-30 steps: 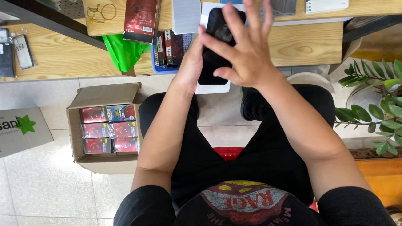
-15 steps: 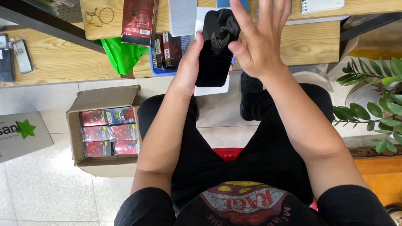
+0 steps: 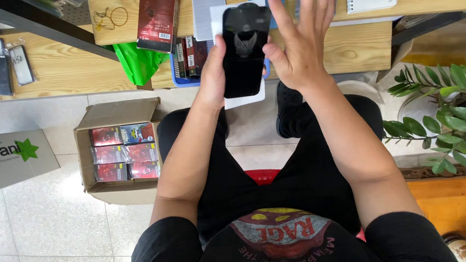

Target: The person cleans a black smartphone by wiping its screen and back with a white wipe and a gray cloth. The person repeatedly wipes the device, flips it over, and uses both cleaning materials to remove smudges from the screen and back surfaces.

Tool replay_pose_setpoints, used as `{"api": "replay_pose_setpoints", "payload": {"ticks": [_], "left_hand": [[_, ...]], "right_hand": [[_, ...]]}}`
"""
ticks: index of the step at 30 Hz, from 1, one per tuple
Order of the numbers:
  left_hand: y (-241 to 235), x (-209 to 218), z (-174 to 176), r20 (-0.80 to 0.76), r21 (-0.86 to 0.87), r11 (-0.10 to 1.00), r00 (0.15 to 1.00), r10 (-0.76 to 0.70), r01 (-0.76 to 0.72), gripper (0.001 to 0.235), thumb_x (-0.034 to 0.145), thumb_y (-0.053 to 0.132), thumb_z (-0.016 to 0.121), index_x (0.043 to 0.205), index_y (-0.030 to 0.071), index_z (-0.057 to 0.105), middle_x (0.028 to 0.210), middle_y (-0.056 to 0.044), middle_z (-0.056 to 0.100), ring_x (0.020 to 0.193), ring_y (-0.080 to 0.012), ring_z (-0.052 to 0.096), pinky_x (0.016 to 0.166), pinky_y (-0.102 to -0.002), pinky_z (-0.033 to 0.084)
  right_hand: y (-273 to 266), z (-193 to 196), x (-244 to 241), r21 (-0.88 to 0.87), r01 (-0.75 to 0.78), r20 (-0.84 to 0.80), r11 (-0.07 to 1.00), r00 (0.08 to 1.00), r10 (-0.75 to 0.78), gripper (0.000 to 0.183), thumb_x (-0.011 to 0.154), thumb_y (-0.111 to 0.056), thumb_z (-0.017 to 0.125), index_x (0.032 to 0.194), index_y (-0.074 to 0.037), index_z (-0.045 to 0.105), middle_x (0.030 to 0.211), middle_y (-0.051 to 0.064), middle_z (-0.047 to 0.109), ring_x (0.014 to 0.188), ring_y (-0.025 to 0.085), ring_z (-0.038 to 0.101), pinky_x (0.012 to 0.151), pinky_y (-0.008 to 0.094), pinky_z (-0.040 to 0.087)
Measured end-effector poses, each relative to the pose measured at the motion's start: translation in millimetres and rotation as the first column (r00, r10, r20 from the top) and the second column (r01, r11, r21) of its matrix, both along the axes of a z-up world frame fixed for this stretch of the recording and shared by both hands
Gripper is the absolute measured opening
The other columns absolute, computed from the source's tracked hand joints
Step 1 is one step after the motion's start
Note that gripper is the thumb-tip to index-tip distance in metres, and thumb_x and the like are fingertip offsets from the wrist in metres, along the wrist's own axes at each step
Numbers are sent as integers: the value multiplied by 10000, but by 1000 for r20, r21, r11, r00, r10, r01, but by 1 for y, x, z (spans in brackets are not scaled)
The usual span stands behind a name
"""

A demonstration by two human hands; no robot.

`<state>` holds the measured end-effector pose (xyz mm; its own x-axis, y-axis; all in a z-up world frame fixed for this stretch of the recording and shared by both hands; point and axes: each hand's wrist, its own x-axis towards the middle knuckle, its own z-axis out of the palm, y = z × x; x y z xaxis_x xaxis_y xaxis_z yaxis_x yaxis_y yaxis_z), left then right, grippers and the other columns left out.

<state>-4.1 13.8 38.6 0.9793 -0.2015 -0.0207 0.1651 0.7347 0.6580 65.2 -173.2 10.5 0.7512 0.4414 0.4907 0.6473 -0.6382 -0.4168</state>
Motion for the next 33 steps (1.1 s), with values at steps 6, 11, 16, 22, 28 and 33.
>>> {"api": "replay_pose_setpoints", "payload": {"ticks": [6, 11, 16, 22, 28, 33], "left_hand": [[-5, 1, -9, -189, -77, 993, 980, 69, -85, 698, 995, 554, 513, 1309, -60, 619, 1208, -249, 712, 932, -372, 728, 801, -497, 630], [1, 6, 3, -292, 13, 985, 942, 167, -170, 671, 946, 567, 533, 1181, -40, 694, 1020, -228, 756, 826, -329, 739, 754, -434, 624], [7, 10, -5, -214, -61, 971, 953, 214, -232, 594, 996, 490, 539, 1208, -46, 682, 1116, -232, 745, 1005, -332, 736, 936, -434, 595], [22, 15, -25, -296, -201, 943, 934, 200, -266, 540, 955, 503, 619, 1155, 11, 714, 1061, -178, 760, 891, -313, 738, 839, -448, 613], [42, 17, -25, -75, -362, 908, 978, 196, -210, 612, 1026, 516, 521, 1320, -13, 615, 1265, -172, 703, 1169, -269, 703, 1016, -429, 587], [48, 14, -15, -135, -423, 893, 985, 107, -155, 676, 982, 591, 522, 1322, 14, 608, 1151, -184, 725, 964, -336, 708, 939, -407, 585]], "right_hand": [[1, 6, -2, 84, -112, 20, 990, 994, 110, 717, 1099, -702, 204, 1701, -315, 243, 1755, 110, 6, 1673, 390, 27, 1384, 650, 212], [9, 12, -8, 89, -168, -28, 982, 985, 171, 757, 1090, -697, 183, 1705, -266, 281, 1753, 120, -1, 1667, 368, -15, 1402, 606, 189], [19, 14, -17, 116, -221, -76, 968, 970, 230, 766, 1080, -707, 195, 1694, -254, 258, 1753, 135, 28, 1669, 392, 17, 1417, 620, 133], [32, 6, -29, 140, -266, 7, 954, 963, 268, 725, 1086, -694, 151, 1680, -285, 220, 1750, 141, 71, 1664, 381, 70, 1404, 609, 126], [38, 14, -46, 143, -354, 19, 924, 935, 355, 765, 1069, -691, 170, 1635, -202, 332, 1706, 191, 189, 1613, 441, 155, 1357, 628, 214], [37, 22, -44, 223, -434, 139, 873, 901, 412, 732, 1072, -623, 286, 1480, -89, 579, 1600, 249, 331, 1525, 461, 262, 1284, 658, 305]]}}
